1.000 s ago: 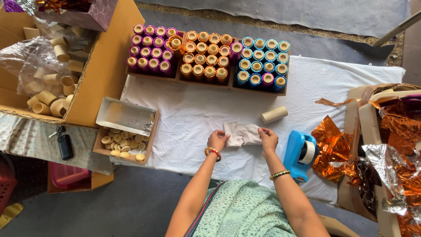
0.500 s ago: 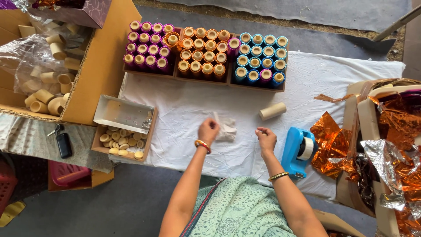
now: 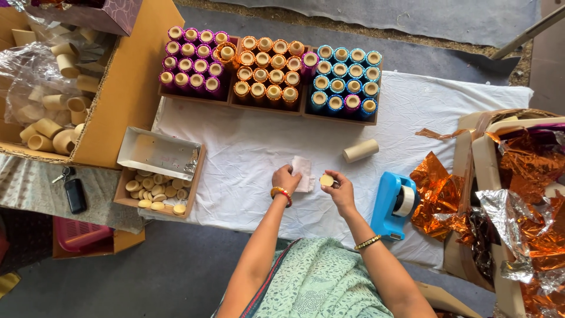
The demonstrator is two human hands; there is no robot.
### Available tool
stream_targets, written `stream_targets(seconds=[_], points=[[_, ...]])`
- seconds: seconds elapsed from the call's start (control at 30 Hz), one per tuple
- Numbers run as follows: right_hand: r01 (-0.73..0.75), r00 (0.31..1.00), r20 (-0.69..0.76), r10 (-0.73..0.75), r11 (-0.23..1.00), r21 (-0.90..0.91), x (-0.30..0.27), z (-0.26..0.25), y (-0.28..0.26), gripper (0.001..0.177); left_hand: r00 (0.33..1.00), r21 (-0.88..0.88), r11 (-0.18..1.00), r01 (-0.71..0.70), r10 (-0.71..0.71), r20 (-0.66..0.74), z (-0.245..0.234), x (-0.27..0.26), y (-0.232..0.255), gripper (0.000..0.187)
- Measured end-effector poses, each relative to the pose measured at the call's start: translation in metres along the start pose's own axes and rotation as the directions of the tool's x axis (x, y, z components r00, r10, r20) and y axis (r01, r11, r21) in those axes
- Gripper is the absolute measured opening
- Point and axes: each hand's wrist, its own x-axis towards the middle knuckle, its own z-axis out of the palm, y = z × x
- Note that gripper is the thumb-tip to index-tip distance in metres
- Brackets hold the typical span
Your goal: The person wipes small cylindrical candle holders with a white cloth. They then pick up a sheet of orange metallic foil, wrap it around a candle holder, and secure it with a piece of tape from a blue dispenser. The wrapped items are placed into a tray with other finished candles.
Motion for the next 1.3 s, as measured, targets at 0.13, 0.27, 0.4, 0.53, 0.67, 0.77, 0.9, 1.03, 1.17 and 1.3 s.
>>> stream_targets(seconds=[0.13, 0.27, 0.4, 0.53, 0.67, 0.77, 0.9, 1.03, 1.17, 1.3], points=[[0.055, 0.998, 0.027, -0.053, 0.996, -0.073, -0.014, 0.024, -0.04, 0.055, 0.995, -0.416, 0.904, -0.096, 0.094, -0.026, 0.027, 0.004, -0.021, 0.027], [0.233, 0.968, 0.085, -0.235, 0.723, -0.65, -0.022, 0.054, -0.072, 0.046, 0.978, -0.932, 0.363, -0.002, 0.196, 0.074, 0.069, -0.011, -0.008, 0.04], [0.425, 0.84, 0.248, -0.483, 0.302, -0.853, -0.013, 0.061, -0.059, 0.029, 0.987, -0.968, 0.236, 0.091, 0.11, 0.119, 0.009, -0.054, 0.057, 0.029], [0.525, 0.849, 0.37, -0.377, 0.682, -0.51, -0.027, 0.071, -0.094, 0.045, 0.939, -0.955, 0.011, 0.296, 0.18, 0.294, -0.042, -0.05, 0.067, 0.036], [0.606, 0.756, 0.531, -0.382, 0.716, -0.347, -0.027, 0.07, -0.094, 0.055, 0.847, -0.877, -0.157, 0.454, 0.381, 0.37, -0.039, -0.039, 0.054, 0.053], [0.588, 0.803, 0.445, -0.397, 0.654, -0.477, -0.014, 0.072, -0.102, 0.042, 0.875, -0.828, -0.302, 0.471, 0.279, 0.396, -0.032, -0.052, 0.062, 0.058], [0.735, 0.633, 0.446, -0.633, 0.309, -0.603, -0.019, 0.078, -0.118, 0.035, 0.92, -0.857, -0.337, 0.391, 0.178, 0.349, 0.01, -0.047, 0.05, 0.046], [0.486, 0.87, 0.267, -0.414, 0.634, -0.601, -0.025, 0.075, -0.106, 0.029, 0.968, -0.972, -0.008, 0.233, 0.092, 0.232, -0.008, -0.057, 0.062, 0.045], [0.405, 0.89, 0.39, -0.238, 0.806, -0.432, -0.032, 0.069, -0.111, 0.033, 0.81, -0.845, -0.078, 0.529, 0.345, 0.474, -0.056, -0.053, 0.068, 0.049], [0.602, 0.774, 0.477, -0.415, 0.716, -0.353, -0.042, 0.086, -0.136, 0.038, 0.826, -0.81, -0.276, 0.517, 0.409, 0.388, -0.067, -0.062, 0.087, 0.05]])
